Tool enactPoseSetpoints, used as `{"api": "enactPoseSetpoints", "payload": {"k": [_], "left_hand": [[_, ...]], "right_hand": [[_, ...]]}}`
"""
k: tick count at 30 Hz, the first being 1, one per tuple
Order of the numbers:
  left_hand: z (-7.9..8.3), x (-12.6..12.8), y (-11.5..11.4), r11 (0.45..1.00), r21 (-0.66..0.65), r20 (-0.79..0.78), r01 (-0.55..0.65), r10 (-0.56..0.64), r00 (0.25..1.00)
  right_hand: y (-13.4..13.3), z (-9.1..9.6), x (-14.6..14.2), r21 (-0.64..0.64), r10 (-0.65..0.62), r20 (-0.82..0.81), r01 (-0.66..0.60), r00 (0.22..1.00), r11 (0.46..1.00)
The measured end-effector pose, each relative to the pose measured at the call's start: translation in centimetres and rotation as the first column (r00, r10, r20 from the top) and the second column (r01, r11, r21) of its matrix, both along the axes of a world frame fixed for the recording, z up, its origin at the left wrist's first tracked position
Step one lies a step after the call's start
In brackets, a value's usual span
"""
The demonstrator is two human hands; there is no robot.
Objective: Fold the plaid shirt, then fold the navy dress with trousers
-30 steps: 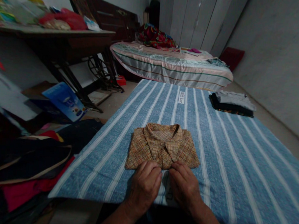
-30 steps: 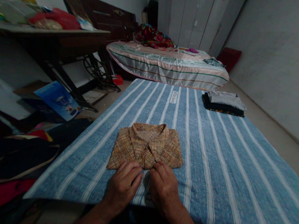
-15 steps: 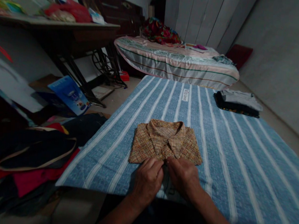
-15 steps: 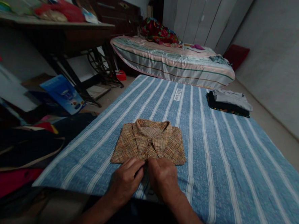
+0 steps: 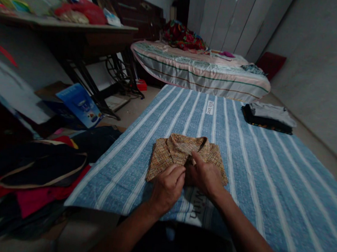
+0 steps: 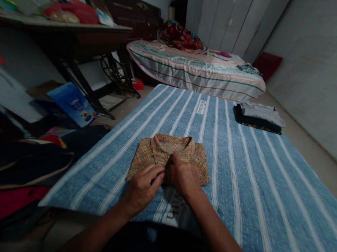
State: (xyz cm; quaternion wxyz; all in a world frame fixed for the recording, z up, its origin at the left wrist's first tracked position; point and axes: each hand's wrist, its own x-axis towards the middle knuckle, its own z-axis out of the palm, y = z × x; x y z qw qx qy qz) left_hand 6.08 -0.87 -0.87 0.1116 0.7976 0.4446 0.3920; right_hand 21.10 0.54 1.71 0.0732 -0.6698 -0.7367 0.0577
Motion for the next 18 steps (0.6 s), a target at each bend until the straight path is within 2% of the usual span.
{"api": "enactPoseSetpoints", "payload": {"k": [6,12,18], "left_hand": [[1.6,0.3,3.7,0.997,0.054,-0.034,0.055,-0.053,0.998],[2.4,0.8,6.1,0.971,-0.112,-0.191,0.213,-0.231,0.954],[3.1,0.9,7.4,0.926,-0.220,-0.226,0.306,-0.354,0.908]], "right_hand": [[1.3,0.6,-0.1,-0.053,-0.043,-0.013,0.042,0.999,0.998],[1.7,0.0,0.5,-0.078,-0.084,-0.088,0.077,0.993,0.994],[2.0,-1.4,1.5,-0.013,-0.008,-0.320,0.004,0.947,1.000]]}}
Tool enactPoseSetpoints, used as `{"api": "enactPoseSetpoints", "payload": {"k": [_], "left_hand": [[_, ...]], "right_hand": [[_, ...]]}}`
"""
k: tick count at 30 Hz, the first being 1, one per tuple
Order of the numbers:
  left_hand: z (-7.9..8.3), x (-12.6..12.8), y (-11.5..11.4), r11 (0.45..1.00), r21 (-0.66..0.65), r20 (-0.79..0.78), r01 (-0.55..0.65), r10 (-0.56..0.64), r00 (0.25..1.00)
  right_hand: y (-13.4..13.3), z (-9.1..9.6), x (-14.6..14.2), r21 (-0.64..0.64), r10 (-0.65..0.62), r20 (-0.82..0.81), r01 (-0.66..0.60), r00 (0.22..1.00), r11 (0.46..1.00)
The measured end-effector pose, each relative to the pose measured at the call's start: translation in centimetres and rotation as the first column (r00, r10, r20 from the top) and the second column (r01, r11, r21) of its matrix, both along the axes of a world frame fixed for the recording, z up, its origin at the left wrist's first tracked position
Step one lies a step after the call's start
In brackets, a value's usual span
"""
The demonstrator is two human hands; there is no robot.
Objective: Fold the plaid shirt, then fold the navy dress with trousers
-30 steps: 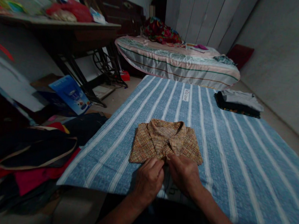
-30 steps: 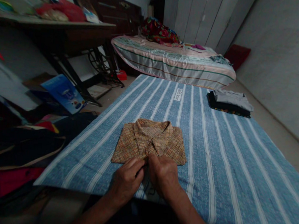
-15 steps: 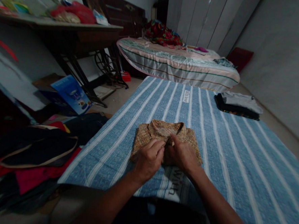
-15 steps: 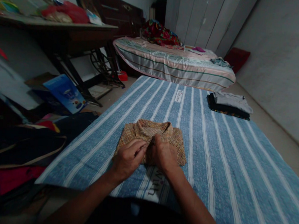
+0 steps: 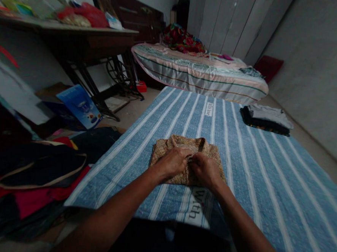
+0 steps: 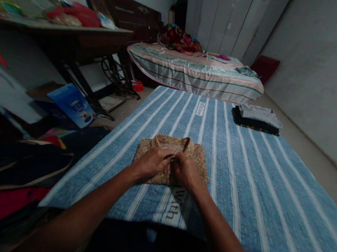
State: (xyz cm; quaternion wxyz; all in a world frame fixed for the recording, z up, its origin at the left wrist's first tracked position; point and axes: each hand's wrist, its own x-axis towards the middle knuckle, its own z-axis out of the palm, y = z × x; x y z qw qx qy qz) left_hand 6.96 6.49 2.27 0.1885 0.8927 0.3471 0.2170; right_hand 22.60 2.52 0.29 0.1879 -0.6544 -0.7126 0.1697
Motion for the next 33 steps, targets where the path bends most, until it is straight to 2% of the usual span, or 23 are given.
{"api": "enactPoseSetpoints", "payload": {"k": [5,11,14,17,22,29,33], "left_hand": [[0.0,-0.1,0.7,0.997,-0.073,0.003,0.022,-0.022,1.000],[-1.0,-0.1,1.7,0.953,-0.301,0.150,0.043,0.003,0.989],[-1.5,-0.2,2.1,0.931,-0.361,0.206,0.062,0.015,0.978],[-2.0,-0.3,2.4,0.929,-0.362,0.234,0.084,0.003,0.972],[-2.2,-0.5,2.5,0.936,-0.330,0.262,0.127,-0.039,0.964],[-1.9,-0.6,1.8,0.968,-0.226,0.184,0.112,-0.070,0.980],[-2.4,-0.7,1.6,0.980,-0.159,0.124,0.118,-0.099,0.987]], "right_hand": [[0.4,-0.9,0.4,0.017,0.031,-0.171,-0.028,0.985,0.999],[0.7,-1.3,0.5,-0.022,0.080,-0.349,-0.094,0.934,0.995],[1.0,-1.6,0.5,-0.033,0.070,-0.430,-0.093,0.900,0.995],[1.3,-2.0,0.6,-0.058,0.075,-0.551,-0.128,0.831,0.990],[1.5,-2.5,0.7,-0.145,0.034,-0.767,-0.225,0.640,0.963],[1.4,-2.6,0.7,-0.174,-0.007,-0.818,-0.237,0.575,0.956],[1.4,-2.4,0.7,-0.187,-0.014,-0.817,-0.242,0.577,0.952]]}}
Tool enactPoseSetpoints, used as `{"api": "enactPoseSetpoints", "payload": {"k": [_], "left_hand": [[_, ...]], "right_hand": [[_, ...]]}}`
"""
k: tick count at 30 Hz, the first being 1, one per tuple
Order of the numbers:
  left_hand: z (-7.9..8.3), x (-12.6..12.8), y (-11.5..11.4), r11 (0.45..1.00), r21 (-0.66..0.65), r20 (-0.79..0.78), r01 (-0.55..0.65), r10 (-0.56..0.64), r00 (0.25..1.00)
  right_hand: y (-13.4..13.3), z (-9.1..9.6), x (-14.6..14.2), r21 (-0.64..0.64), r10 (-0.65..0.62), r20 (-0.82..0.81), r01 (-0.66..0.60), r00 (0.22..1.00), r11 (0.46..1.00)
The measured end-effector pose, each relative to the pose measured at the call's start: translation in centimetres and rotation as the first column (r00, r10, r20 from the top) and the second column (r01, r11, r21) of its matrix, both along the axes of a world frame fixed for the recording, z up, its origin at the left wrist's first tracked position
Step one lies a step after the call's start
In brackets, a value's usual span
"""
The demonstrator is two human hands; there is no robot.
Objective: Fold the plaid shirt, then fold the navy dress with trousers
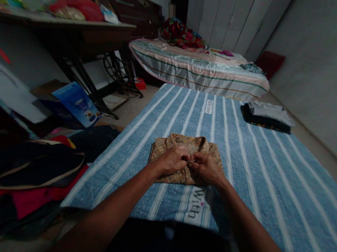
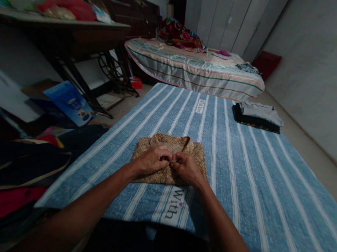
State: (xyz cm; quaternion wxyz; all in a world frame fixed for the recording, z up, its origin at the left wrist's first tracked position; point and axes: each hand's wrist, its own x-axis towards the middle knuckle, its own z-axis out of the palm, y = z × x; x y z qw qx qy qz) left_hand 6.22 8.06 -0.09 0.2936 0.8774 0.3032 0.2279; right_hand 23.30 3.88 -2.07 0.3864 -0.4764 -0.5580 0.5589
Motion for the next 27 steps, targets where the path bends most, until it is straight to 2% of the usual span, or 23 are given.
{"api": "enactPoseSetpoints", "payload": {"k": [6,14,20,27], "left_hand": [[-0.9,0.0,-0.1,1.000,-0.001,0.040,-0.024,0.024,0.999],[-1.0,0.0,-0.2,0.998,-0.035,0.052,-0.049,0.050,0.997],[-1.0,0.2,-0.4,0.996,-0.038,0.043,-0.085,0.087,0.995],[-0.9,0.4,-0.4,0.986,-0.118,0.064,-0.117,0.125,0.990]], "right_hand": [[-0.2,0.0,0.0,0.022,-0.008,0.010,0.008,1.000,1.000],[0.2,-1.5,0.1,0.030,-0.006,-0.087,0.009,0.996,0.999],[0.0,-0.9,-0.1,0.025,-0.010,-0.084,0.012,0.996,1.000],[-0.1,-0.6,-0.2,0.015,-0.013,-0.091,0.014,0.996,1.000]]}}
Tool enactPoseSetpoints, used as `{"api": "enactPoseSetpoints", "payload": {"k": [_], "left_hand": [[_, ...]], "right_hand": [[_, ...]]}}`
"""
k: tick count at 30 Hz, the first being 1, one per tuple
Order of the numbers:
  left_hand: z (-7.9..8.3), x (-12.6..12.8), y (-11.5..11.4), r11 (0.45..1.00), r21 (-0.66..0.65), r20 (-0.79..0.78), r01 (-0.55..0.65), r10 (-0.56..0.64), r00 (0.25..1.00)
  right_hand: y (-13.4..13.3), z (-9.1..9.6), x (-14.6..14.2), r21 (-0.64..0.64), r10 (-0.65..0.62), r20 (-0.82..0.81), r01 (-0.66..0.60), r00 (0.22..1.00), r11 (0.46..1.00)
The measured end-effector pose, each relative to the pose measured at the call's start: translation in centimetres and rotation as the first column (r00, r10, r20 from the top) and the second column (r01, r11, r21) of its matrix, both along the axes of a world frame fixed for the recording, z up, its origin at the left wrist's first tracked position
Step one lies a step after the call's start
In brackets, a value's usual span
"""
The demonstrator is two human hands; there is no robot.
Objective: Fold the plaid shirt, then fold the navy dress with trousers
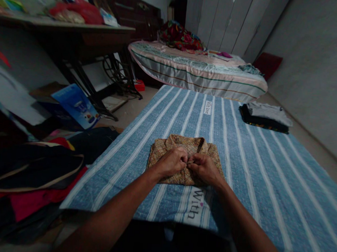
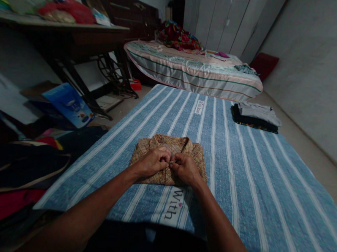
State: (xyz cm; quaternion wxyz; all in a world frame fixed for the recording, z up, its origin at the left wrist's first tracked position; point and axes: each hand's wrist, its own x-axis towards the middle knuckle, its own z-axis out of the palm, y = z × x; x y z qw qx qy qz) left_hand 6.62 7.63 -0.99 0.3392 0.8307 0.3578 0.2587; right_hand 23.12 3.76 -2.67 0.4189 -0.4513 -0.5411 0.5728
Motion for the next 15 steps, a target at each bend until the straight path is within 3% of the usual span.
{"api": "enactPoseSetpoints", "payload": {"k": [15], "left_hand": [[-0.46,0.04,-0.03,1.000,0.014,0.024,-0.005,0.005,1.000]], "right_hand": [[0.06,-0.52,0.10,-0.001,0.002,-0.005,-0.002,1.000,1.000]]}}
